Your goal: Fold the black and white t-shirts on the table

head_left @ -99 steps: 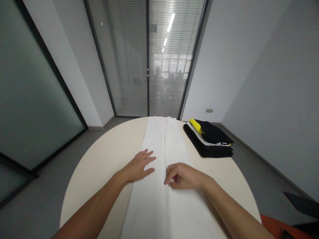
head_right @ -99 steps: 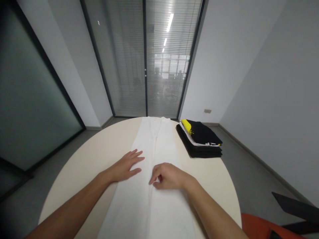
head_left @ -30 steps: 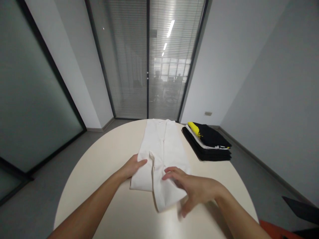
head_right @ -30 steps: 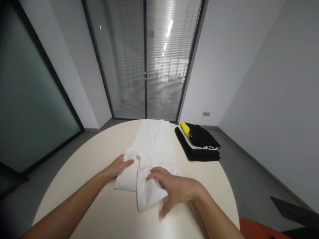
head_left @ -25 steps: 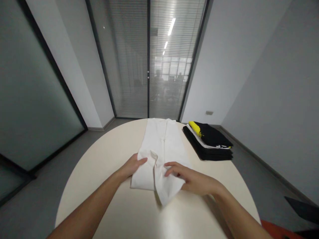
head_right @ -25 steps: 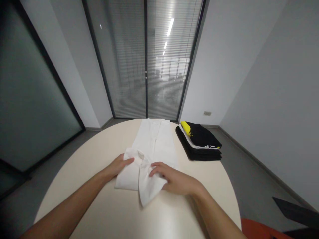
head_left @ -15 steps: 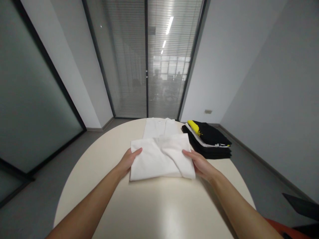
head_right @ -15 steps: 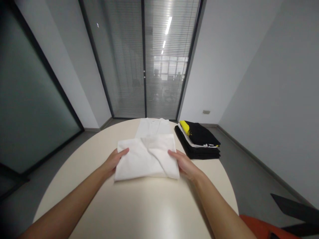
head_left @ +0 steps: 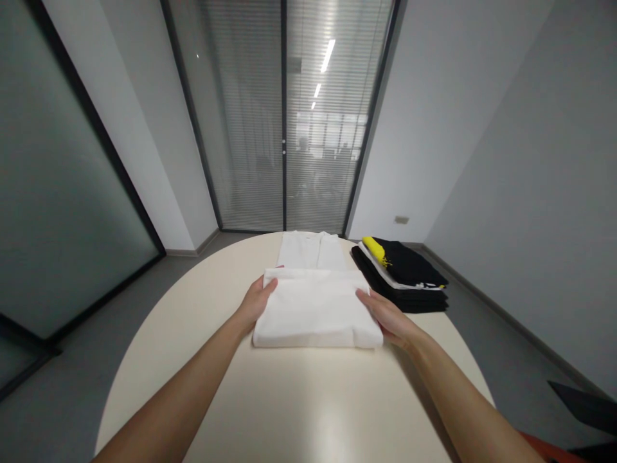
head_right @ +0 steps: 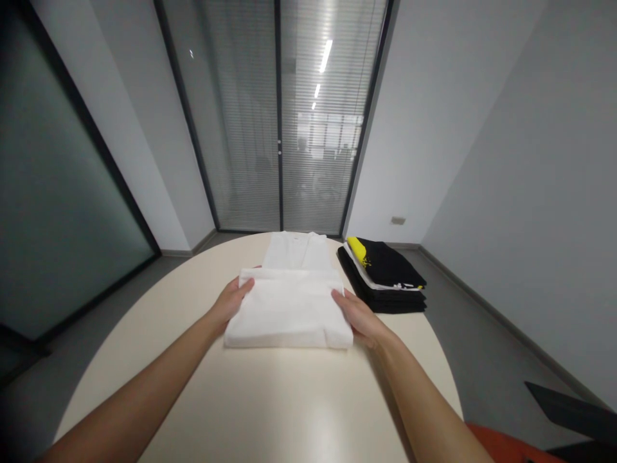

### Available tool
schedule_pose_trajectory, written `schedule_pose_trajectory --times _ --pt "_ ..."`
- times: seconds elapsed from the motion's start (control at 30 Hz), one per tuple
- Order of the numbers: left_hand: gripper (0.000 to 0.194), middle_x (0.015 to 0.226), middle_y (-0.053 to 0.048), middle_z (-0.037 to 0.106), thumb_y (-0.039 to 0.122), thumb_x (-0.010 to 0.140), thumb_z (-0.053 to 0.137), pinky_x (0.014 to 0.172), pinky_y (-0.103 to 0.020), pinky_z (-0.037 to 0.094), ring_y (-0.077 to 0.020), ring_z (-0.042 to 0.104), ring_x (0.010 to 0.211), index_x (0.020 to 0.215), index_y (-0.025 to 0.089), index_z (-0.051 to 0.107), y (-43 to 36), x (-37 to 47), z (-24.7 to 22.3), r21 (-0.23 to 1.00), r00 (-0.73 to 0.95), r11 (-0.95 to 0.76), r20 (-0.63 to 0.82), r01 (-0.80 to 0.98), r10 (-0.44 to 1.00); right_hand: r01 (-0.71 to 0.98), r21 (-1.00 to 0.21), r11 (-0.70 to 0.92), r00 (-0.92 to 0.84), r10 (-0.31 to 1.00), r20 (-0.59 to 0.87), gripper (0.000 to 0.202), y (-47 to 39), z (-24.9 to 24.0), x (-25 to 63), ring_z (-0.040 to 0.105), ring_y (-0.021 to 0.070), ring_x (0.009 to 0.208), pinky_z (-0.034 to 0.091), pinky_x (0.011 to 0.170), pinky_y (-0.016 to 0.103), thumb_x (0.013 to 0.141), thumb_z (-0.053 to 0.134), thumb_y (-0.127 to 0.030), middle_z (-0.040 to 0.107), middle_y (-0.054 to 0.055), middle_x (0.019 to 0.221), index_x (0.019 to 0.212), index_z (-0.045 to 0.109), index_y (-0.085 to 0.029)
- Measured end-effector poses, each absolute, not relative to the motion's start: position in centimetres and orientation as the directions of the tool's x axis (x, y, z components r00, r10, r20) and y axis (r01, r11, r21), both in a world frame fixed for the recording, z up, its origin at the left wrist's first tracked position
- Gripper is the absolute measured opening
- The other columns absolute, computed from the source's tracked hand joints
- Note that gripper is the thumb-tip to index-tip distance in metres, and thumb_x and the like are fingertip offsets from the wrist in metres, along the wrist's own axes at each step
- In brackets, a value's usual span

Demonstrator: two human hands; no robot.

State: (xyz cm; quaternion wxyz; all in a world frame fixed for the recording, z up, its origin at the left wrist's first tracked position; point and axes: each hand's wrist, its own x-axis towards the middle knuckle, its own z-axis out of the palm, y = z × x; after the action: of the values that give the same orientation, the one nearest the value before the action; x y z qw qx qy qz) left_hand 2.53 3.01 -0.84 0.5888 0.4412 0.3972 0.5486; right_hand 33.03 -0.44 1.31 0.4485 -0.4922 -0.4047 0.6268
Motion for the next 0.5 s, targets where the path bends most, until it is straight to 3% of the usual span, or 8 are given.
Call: schedule_pose_trajectory --times 0.17,0.3,0.4,0.5 --pt "0.073 0.121 -0.011 0.072 0.036 0.082 0.073 0.083 -0.031 0.057 -0.0230 0.072 0.096 0.148 0.019 0.045 3.9 2.4 -1.2 0.954 0.067 0.044 -0.025 -0.297 0.997 -0.143 -0.972 -0.188 -0.096 0.980 -0.176 0.048 0.6 0.3 33.3 0.070 0.0273 0.109 0.059 0.094 0.042 0.090 0.066 -0.043 0.073 0.011 0.120 0.133 0.058 -0.022" --pt "0.093 0.129 -0.013 0.068 0.018 0.075 0.073 0.084 -0.031 0.057 -0.0235 0.072 0.100 0.157 0.019 0.028 3.7 1.9 -1.7 0.956 0.074 0.083 -0.065 -0.280 0.995 -0.063 -0.984 -0.165 -0.281 0.949 -0.141 0.067 0.4 0.5 34.2 0.066 0.0271 0.116 0.055 0.099 0.041 0.081 0.077 -0.042 0.064 0.011 0.136 0.140 0.050 -0.025" --pt "0.096 0.134 -0.015 0.064 0.014 0.071 0.072 0.090 -0.034 0.056 -0.0262 0.069 0.109 0.156 0.016 0.028 3.9 2.0 -1.9 0.964 0.109 0.016 0.014 -0.265 0.994 -0.023 -0.996 -0.087 -0.407 0.911 -0.070 0.082 0.2 0.7 35.0 0.063 0.0268 0.121 0.052 0.103 0.042 0.074 0.083 -0.037 0.061 0.011 0.140 0.146 0.044 -0.027" --pt "0.091 0.141 -0.016 0.059 0.023 0.078 0.071 0.097 -0.040 0.054 -0.0278 0.065 0.118 0.157 0.019 0.025 4.5 2.1 -2.3 0.956 0.094 -0.102 0.132 -0.274 0.987 0.011 -1.000 0.004 -0.402 0.916 0.000 0.087 0.7 0.0 35.5 0.063 0.0275 0.119 0.052 0.103 0.044 0.076 0.080 -0.039 0.063 0.012 0.136 0.150 0.037 -0.026"
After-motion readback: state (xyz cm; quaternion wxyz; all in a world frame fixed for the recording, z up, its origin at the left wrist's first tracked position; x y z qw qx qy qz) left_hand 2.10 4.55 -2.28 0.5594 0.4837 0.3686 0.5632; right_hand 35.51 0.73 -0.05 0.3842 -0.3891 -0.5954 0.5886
